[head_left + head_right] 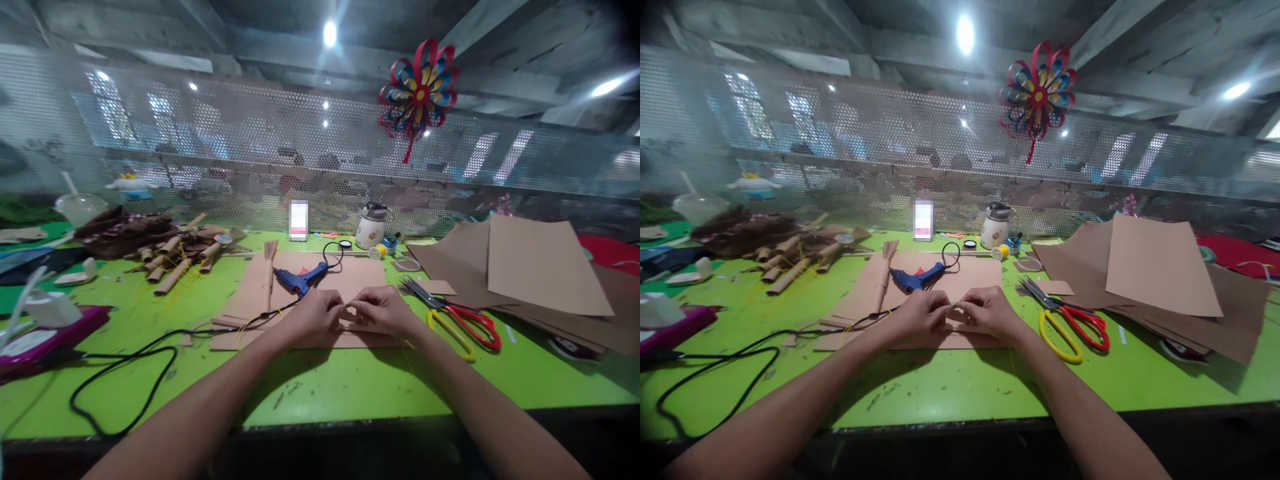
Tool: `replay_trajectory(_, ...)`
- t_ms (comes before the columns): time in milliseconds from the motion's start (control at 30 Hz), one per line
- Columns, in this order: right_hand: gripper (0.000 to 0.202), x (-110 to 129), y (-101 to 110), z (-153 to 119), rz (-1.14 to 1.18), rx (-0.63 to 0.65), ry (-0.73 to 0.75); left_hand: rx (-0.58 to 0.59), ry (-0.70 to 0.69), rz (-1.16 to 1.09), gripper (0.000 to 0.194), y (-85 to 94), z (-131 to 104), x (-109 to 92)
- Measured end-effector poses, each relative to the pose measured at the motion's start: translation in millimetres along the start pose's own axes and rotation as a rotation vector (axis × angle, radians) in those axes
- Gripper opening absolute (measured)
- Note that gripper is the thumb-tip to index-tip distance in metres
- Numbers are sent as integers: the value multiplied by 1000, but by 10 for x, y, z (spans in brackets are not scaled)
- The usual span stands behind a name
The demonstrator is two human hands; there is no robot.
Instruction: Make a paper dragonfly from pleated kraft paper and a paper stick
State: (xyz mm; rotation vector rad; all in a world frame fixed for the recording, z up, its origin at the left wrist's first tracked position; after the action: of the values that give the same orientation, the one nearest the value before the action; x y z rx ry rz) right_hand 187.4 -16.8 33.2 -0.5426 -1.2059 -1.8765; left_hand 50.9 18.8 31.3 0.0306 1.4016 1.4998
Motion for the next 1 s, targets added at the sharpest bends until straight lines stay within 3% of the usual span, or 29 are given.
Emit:
replay_trajectory(267, 32, -91, -67, 3, 181, 11, -150, -103, -88, 106, 26, 34, 29, 20)
replay_trajectory(500, 37, -80, -169, -22, 248, 26, -187, -67, -143, 110, 24, 62, -2, -69)
replay_trajectory(667, 29, 21, -101, -16, 22, -22, -20, -29, -103, 85, 31, 10, 19, 0)
replay_trajectory(800, 25, 91, -80, -17, -120, 32, 121, -13, -84, 82, 29, 9, 5, 22)
replay_trajectory(1000, 20, 57, -101, -19, -280, 49, 186, -23, -60, 70, 30, -29, 11, 62)
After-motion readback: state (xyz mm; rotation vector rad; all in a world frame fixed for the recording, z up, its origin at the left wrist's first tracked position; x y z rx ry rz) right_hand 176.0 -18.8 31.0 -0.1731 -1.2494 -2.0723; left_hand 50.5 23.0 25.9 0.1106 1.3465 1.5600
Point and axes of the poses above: each hand's wrist, its own z-axis towards the middle knuckle, its own y-axis out of the back of the hand, x = y × z, the point moved 6 cm from there along z, towards the middle knuckle, and after that the axes turned 9 degrees about -x, right-handed, at the moved point
